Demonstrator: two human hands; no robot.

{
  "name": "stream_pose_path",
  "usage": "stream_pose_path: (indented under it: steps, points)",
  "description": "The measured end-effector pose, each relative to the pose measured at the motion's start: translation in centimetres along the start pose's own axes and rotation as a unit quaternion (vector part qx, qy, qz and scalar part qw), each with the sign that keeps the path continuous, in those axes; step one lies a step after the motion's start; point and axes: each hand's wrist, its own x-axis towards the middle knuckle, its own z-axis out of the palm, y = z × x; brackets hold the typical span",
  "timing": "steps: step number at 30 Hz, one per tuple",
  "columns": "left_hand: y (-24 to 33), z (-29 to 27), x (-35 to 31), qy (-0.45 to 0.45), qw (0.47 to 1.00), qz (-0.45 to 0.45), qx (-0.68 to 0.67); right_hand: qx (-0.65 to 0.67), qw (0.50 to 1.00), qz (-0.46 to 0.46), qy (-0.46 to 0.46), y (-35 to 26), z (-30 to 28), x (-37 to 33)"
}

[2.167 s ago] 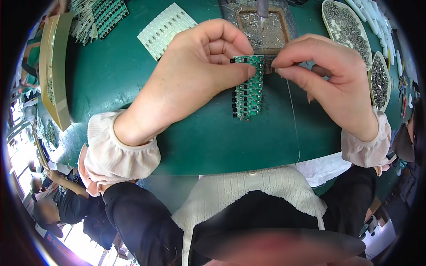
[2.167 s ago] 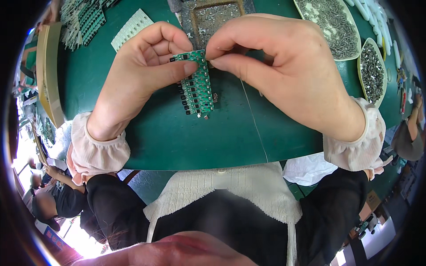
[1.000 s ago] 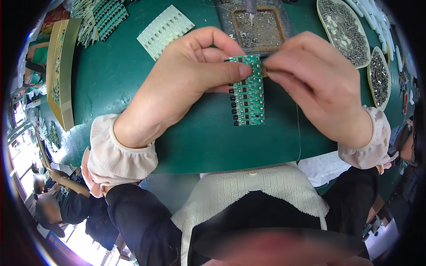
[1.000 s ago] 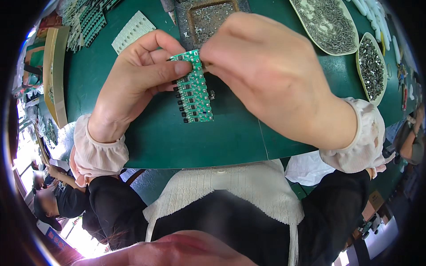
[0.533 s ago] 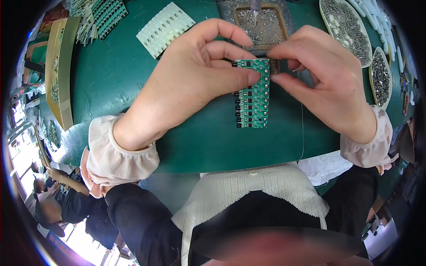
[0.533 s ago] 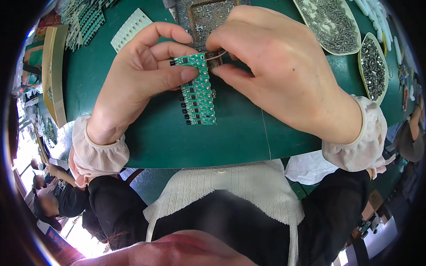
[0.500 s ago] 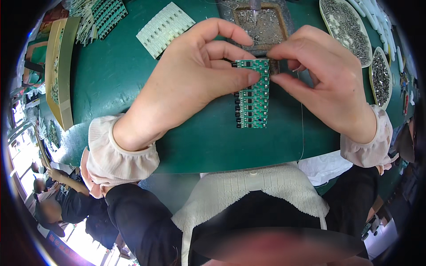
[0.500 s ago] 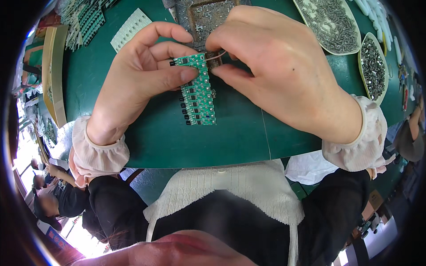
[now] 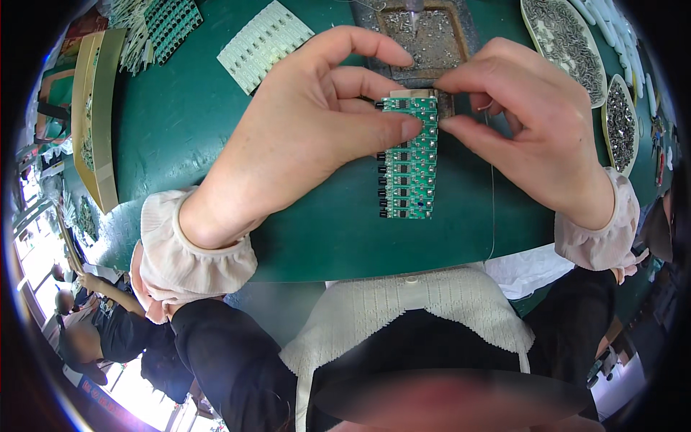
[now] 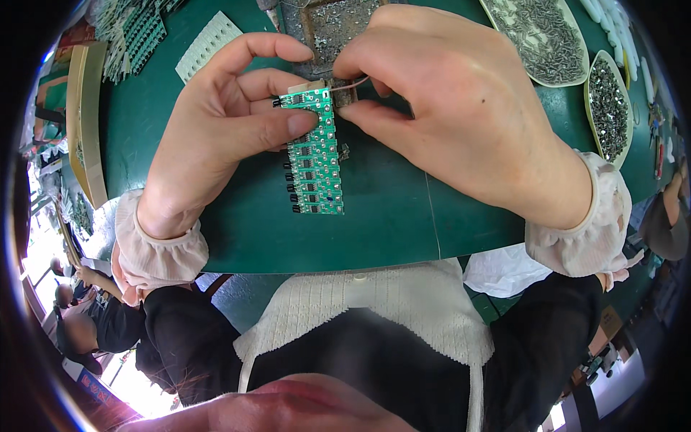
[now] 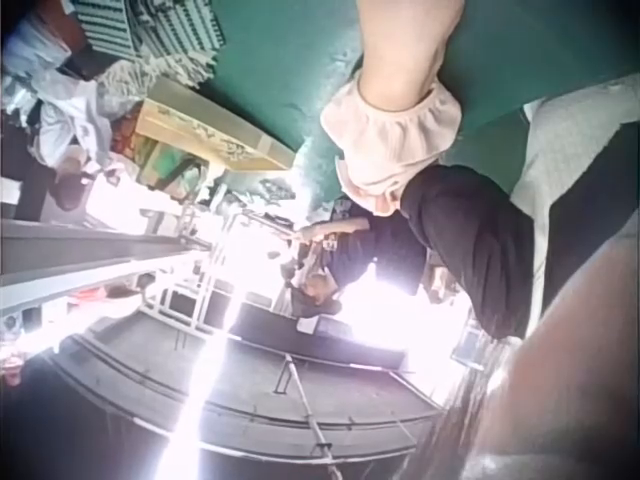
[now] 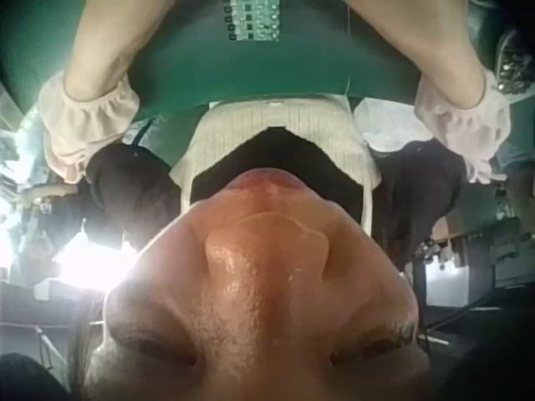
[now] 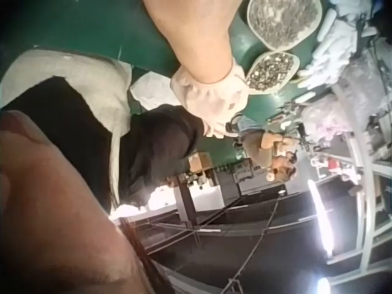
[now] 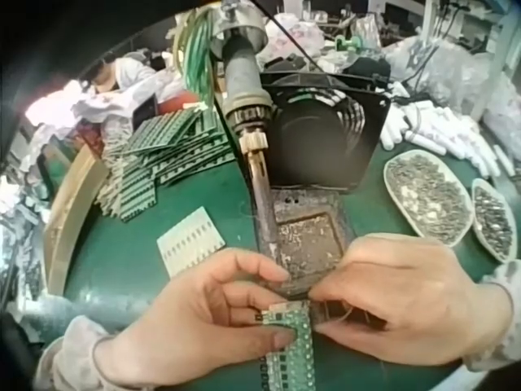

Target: The recorder is assembling small electronic components into pins on green circuit boards at a workstation.

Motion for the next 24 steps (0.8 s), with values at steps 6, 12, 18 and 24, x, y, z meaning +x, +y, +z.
stream_pose_path:
  steps: [6,12,18,24]
  points:
    - [-0.3,0.0,0.1,0.003,0.999,0.022,-0.034,0.001,0.999,-0.034,0.0,0.1,-0.1,0.1]
    - [-0.9,-0.8,0.1,0.018,0.998,0.053,-0.009,0.129,0.985,0.088,-0.071,0.4,-1.0,0.5]
    - [1.5,-0.4,0.7,0.058,0.997,0.028,-0.036,0.355,0.827,0.412,-0.144,0.4,-3.0,3.1]
    - [2.4,-0.4,0.7,0.085,0.995,0.02,-0.053,0.241,0.944,0.223,-0.034,-0.4,-0.8,1.1]
